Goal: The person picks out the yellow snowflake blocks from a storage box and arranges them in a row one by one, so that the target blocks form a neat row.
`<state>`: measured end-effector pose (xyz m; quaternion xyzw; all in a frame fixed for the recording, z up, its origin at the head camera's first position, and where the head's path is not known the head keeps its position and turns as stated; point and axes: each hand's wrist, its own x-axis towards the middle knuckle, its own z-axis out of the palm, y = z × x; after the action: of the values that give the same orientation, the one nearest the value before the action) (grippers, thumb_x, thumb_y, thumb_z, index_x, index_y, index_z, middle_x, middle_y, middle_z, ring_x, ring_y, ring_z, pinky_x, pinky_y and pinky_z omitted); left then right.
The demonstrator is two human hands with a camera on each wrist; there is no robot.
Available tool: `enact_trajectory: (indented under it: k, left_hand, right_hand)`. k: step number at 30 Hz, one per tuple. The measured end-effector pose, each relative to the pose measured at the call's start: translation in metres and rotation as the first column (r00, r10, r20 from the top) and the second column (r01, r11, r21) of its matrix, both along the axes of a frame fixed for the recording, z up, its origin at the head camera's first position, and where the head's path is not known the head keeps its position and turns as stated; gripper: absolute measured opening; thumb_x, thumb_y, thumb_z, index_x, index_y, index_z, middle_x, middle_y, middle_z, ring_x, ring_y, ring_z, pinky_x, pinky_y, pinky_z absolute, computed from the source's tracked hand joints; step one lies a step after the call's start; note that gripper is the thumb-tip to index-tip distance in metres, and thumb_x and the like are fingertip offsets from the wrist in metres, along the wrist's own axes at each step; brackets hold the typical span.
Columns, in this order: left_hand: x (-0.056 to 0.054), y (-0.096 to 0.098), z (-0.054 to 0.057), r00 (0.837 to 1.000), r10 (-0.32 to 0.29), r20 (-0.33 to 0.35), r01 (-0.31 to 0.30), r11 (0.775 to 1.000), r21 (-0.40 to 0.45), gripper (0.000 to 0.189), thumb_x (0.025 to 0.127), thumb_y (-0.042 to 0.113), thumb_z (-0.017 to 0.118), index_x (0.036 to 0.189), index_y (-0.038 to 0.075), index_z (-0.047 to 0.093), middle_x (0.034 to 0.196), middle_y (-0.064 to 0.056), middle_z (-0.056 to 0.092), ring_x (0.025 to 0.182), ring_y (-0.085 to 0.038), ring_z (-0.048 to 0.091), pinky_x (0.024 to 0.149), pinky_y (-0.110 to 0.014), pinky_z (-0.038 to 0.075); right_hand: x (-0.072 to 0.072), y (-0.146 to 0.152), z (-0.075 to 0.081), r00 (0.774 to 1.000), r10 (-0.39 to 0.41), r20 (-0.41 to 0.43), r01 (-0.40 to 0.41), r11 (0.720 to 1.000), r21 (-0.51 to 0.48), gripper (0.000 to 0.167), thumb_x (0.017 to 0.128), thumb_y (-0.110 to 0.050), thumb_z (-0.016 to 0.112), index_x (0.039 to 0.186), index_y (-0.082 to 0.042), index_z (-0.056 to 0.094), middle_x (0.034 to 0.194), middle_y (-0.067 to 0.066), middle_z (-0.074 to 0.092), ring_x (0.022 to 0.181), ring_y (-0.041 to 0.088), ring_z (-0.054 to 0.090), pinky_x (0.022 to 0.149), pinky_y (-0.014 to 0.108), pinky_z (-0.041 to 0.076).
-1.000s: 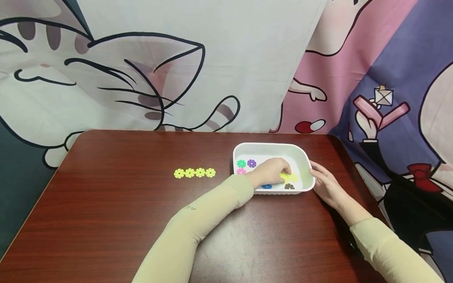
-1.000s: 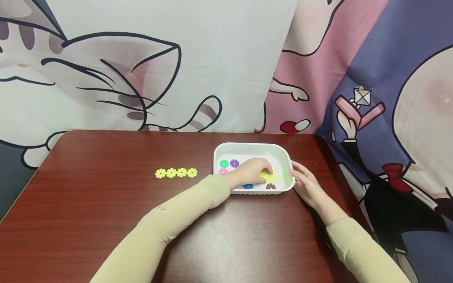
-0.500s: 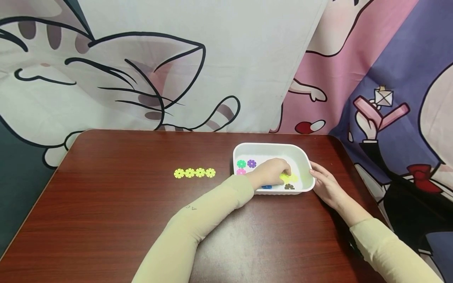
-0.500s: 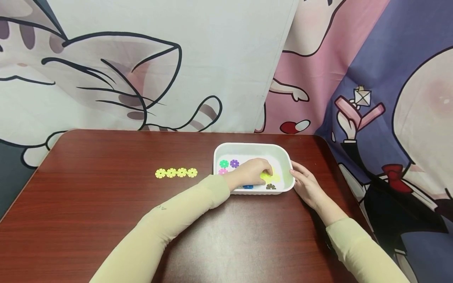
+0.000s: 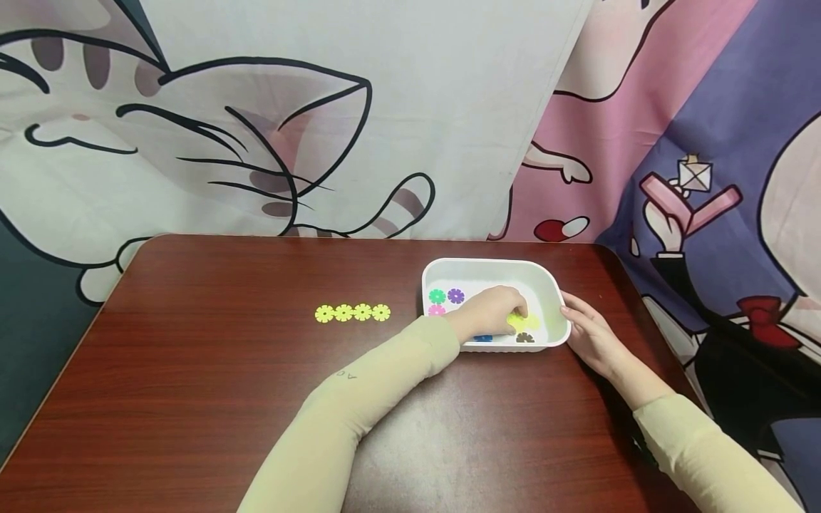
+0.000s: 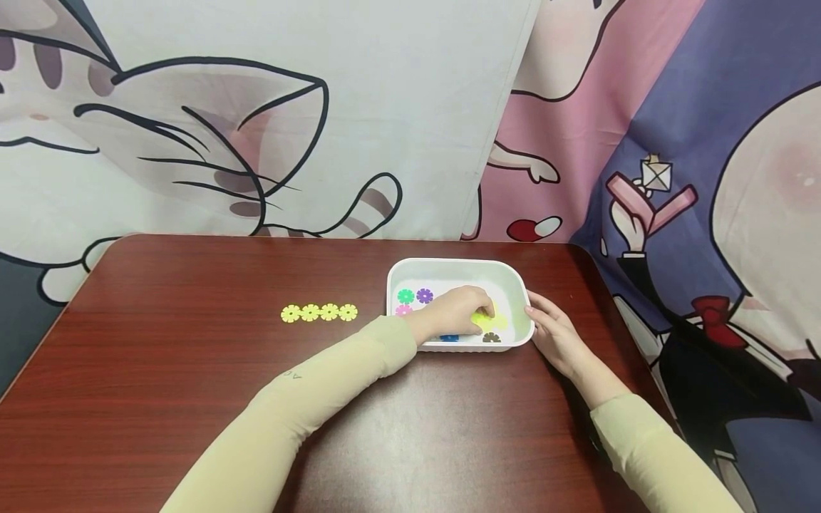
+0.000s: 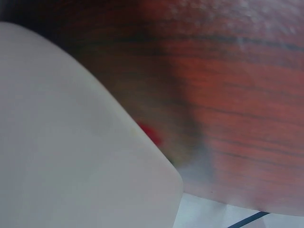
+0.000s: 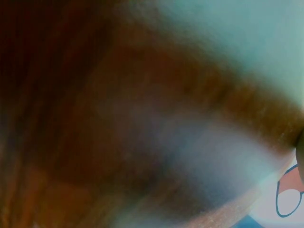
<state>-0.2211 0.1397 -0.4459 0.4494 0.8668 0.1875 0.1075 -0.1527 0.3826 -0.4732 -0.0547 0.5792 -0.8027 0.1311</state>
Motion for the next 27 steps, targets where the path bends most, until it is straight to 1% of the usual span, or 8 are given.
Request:
enact_trajectory:
  k: [6,10,16,23,27]
  left_hand:
    - [-0.0006,-0.0006,-0.0013,1.0,-0.019,-0.015,0.019,1.0,0.001,0.031,0.095,0.017,0.08,0.126,0.013,0.076,0.127,0.0,0.073,0.123,-0.014,0.064,0.117,-0.02,0.042]
    - [0.0005,-0.0018,0.0004,1.0,-0.008,-0.005,0.008,1.0,-0.009,0.03,0.096,0.019,0.08,0.125,0.013,0.076,0.126,0.0,0.073,0.121,-0.014,0.065,0.116,-0.021,0.044]
    - [0.0008,-0.0022,0.0017,1.0,-0.004,-0.004,0.004,1.0,-0.025,0.031,0.094,0.022,0.082,0.124,0.015,0.077,0.124,0.002,0.074,0.119,-0.013,0.066,0.114,-0.02,0.045]
    - [0.0003,-0.0028,0.0033,1.0,0.006,0.007,-0.006,1.0,-0.018,0.028,0.095,0.023,0.081,0.122,0.015,0.078,0.122,0.003,0.075,0.116,-0.012,0.066,0.112,-0.021,0.047]
    - [0.0006,-0.0036,0.0058,0.999,0.027,0.03,-0.027,1.0,-0.001,0.024,0.096,0.024,0.079,0.119,0.016,0.08,0.118,0.004,0.076,0.113,-0.011,0.067,0.108,-0.021,0.049]
  right_hand:
    - [0.0001,-0.0003,0.0002,1.0,-0.007,0.004,0.007,1.0,0.004,0.042,0.113,-0.002,0.035,0.136,-0.021,0.065,0.134,-0.009,0.07,0.122,0.001,0.065,0.1,0.017,0.052]
    - [-0.0002,-0.0005,0.0,1.0,-0.009,0.004,0.008,1.0,0.007,0.042,0.113,-0.002,0.035,0.136,-0.021,0.065,0.134,-0.009,0.07,0.121,0.001,0.065,0.1,0.017,0.052]
    - [-0.0003,-0.0008,0.0002,1.0,0.0,-0.001,0.0,1.0,0.004,0.043,0.113,-0.002,0.034,0.136,-0.021,0.065,0.135,-0.01,0.07,0.122,0.001,0.065,0.101,0.017,0.052]
    - [-0.0006,-0.0012,0.0002,1.0,-0.003,-0.001,0.003,1.0,0.001,0.043,0.113,-0.002,0.035,0.136,-0.021,0.065,0.134,-0.009,0.07,0.122,0.001,0.065,0.101,0.017,0.052]
    - [-0.0001,-0.0001,0.0,1.0,-0.01,-0.003,0.01,1.0,0.013,0.042,0.113,-0.003,0.035,0.135,-0.021,0.065,0.133,-0.01,0.07,0.121,0.001,0.065,0.1,0.017,0.052]
